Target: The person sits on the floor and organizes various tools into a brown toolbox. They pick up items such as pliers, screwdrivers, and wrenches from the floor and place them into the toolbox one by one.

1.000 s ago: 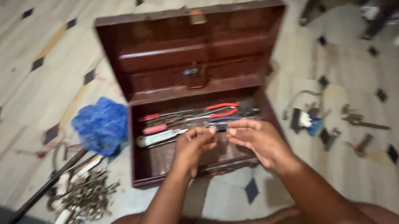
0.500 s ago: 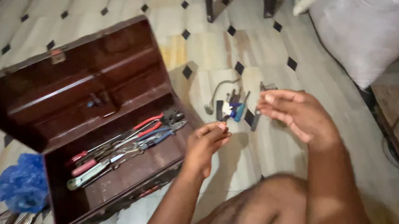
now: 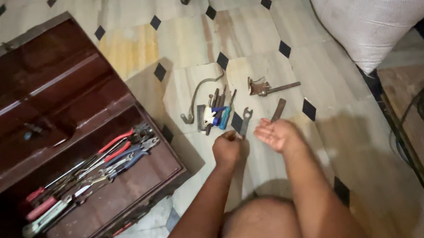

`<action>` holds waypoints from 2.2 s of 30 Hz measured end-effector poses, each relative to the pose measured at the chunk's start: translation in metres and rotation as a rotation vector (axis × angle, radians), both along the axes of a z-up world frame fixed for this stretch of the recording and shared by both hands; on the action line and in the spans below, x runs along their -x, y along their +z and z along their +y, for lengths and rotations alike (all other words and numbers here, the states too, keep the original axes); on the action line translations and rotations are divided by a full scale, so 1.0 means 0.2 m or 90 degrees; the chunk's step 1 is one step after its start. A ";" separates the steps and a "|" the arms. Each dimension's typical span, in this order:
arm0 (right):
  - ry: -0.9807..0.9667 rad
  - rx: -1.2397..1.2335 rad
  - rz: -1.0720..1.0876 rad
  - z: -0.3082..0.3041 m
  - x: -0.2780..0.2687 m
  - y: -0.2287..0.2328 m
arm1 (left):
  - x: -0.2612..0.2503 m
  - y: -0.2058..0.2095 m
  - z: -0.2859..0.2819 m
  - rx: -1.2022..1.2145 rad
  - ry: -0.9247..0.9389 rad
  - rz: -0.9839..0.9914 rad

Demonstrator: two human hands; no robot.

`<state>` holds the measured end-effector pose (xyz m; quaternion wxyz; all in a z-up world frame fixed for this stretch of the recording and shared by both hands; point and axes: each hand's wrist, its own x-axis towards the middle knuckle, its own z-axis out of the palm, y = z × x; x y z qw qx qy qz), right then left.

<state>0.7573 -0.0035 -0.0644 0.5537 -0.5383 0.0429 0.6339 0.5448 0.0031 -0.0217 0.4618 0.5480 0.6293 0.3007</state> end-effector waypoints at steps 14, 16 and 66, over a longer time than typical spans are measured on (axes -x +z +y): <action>0.132 0.092 -0.063 0.11 0.04 -0.47 | -0.11 -0.07 0.02 -0.038 0.029 0.034; 0.130 0.082 -0.039 0.09 0.03 -0.46 | -0.11 -0.09 0.03 -0.018 0.025 0.043; 0.491 -0.265 -0.166 0.06 2.13 0.83 | 2.34 0.57 -0.30 0.006 0.265 -0.333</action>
